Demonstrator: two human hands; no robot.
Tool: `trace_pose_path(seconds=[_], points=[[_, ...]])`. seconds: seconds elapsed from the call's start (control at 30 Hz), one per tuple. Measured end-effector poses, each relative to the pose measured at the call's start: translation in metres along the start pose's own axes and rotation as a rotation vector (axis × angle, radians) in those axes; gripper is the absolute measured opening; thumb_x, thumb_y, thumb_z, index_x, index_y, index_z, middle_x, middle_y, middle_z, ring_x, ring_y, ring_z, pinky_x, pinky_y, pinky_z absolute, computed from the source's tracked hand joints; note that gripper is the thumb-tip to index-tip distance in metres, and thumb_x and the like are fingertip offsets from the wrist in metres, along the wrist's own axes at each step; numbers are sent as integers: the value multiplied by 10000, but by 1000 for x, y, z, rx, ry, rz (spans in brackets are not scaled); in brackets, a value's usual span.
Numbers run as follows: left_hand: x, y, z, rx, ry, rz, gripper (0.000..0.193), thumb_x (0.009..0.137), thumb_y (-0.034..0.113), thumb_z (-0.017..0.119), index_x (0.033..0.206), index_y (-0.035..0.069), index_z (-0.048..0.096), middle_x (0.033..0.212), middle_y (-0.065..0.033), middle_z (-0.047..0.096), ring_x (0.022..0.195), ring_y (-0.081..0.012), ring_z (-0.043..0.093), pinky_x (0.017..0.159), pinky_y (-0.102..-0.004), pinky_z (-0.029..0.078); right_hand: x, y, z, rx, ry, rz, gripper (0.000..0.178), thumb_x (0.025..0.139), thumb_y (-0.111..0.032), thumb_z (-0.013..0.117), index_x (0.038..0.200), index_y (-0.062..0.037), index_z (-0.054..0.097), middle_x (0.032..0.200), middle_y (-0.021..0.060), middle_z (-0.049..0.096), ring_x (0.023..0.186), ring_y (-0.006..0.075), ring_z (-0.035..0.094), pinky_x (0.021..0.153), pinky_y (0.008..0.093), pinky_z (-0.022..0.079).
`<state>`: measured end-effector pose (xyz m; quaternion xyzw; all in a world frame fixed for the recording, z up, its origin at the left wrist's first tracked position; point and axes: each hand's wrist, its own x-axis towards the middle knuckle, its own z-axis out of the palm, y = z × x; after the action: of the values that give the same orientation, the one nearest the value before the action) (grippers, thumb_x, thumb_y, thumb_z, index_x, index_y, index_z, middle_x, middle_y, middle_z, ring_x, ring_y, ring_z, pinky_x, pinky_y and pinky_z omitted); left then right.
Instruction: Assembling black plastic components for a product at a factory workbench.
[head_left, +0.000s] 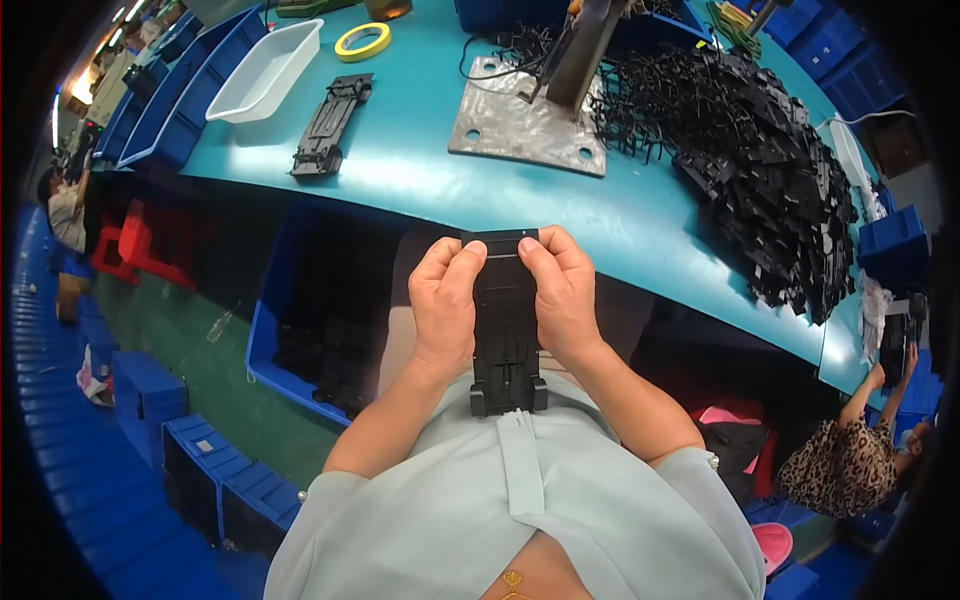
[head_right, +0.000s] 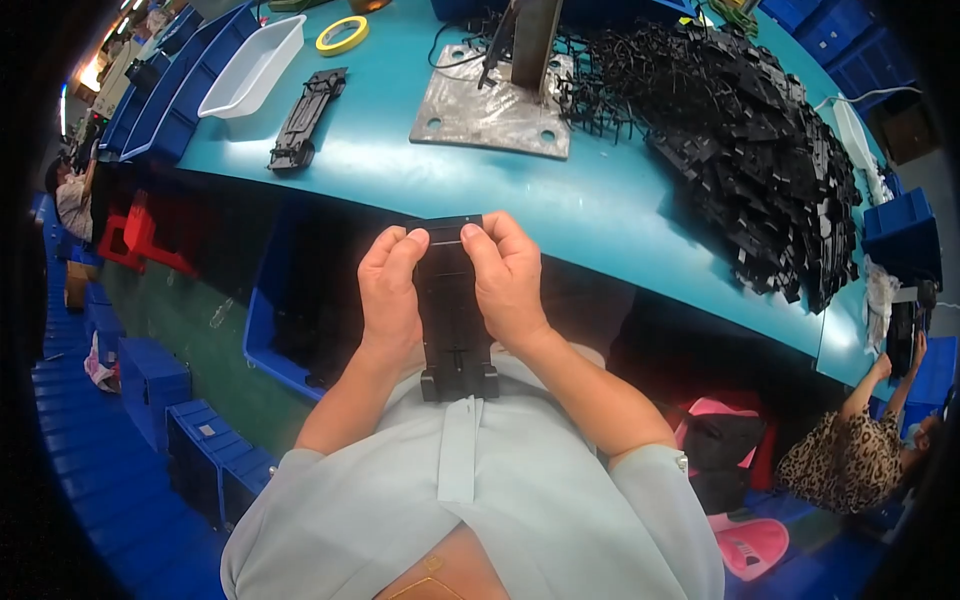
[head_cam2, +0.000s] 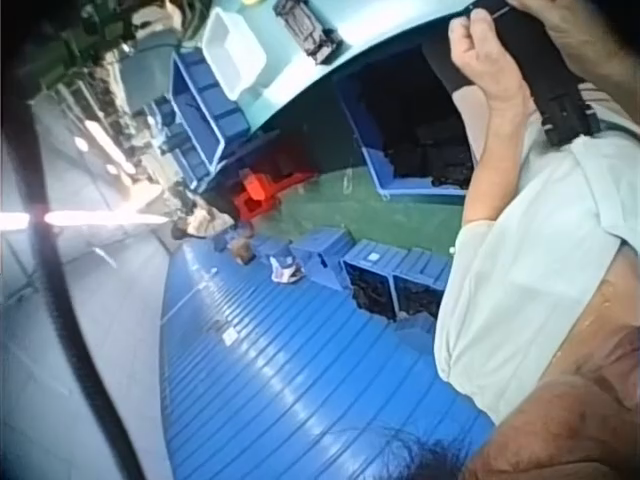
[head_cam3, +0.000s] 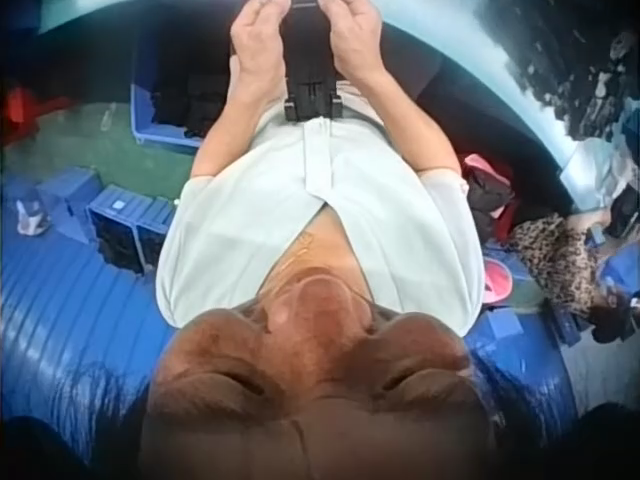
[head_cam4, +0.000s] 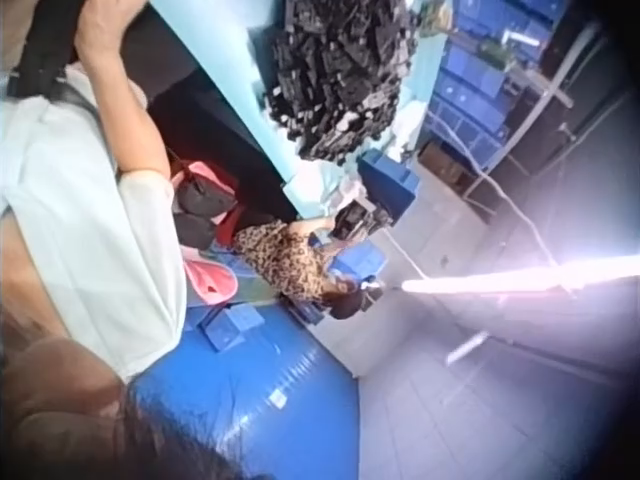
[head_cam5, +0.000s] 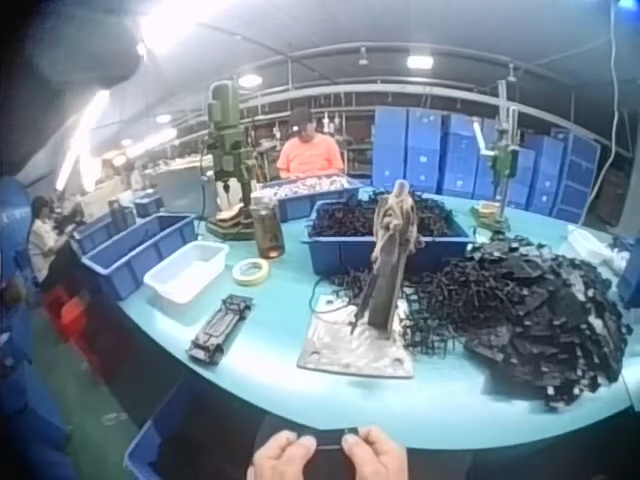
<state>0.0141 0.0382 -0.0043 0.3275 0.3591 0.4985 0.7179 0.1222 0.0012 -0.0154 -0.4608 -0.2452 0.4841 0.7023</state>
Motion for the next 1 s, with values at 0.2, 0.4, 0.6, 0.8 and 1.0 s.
trace_pose_path(seconds=[0.2,0.4,0.6,0.8,1.0], points=[[-17,-5,-6,-27,-5,-29,259,884,54,551,651,99,448,656,66,460,582,-5,393,505,-189,363,-18,5,-4,-23,7,13,167,911,-92,539,750,-57,510,712,-54,493,652,18,394,572,189,356],[-33,-4,-10,-60,-10,-67,267,881,73,546,638,105,443,648,60,469,577,-13,406,508,-200,372,-35,6,-1,-15,-8,4,159,908,-87,534,754,-69,499,717,-53,491,652,16,398,572,190,358],[-46,5,-7,-99,18,-110,243,961,260,509,823,69,571,761,8,588,644,-56,537,579,-207,452,-44,2,-1,21,-19,38,160,918,-119,519,766,-76,496,726,-45,502,669,25,417,602,195,370],[-51,3,-13,-116,-50,-79,363,973,394,461,950,52,581,804,-7,611,661,-71,566,590,-213,473,-49,-4,2,50,-14,58,173,933,-164,525,787,-70,515,755,-31,528,691,33,442,636,200,381],[-66,5,-30,-31,-205,-198,466,954,475,448,1030,30,562,871,-41,610,739,-99,576,629,-235,464,-58,-21,6,225,-6,76,182,957,-202,500,867,-49,541,823,13,581,751,79,529,675,248,447]])
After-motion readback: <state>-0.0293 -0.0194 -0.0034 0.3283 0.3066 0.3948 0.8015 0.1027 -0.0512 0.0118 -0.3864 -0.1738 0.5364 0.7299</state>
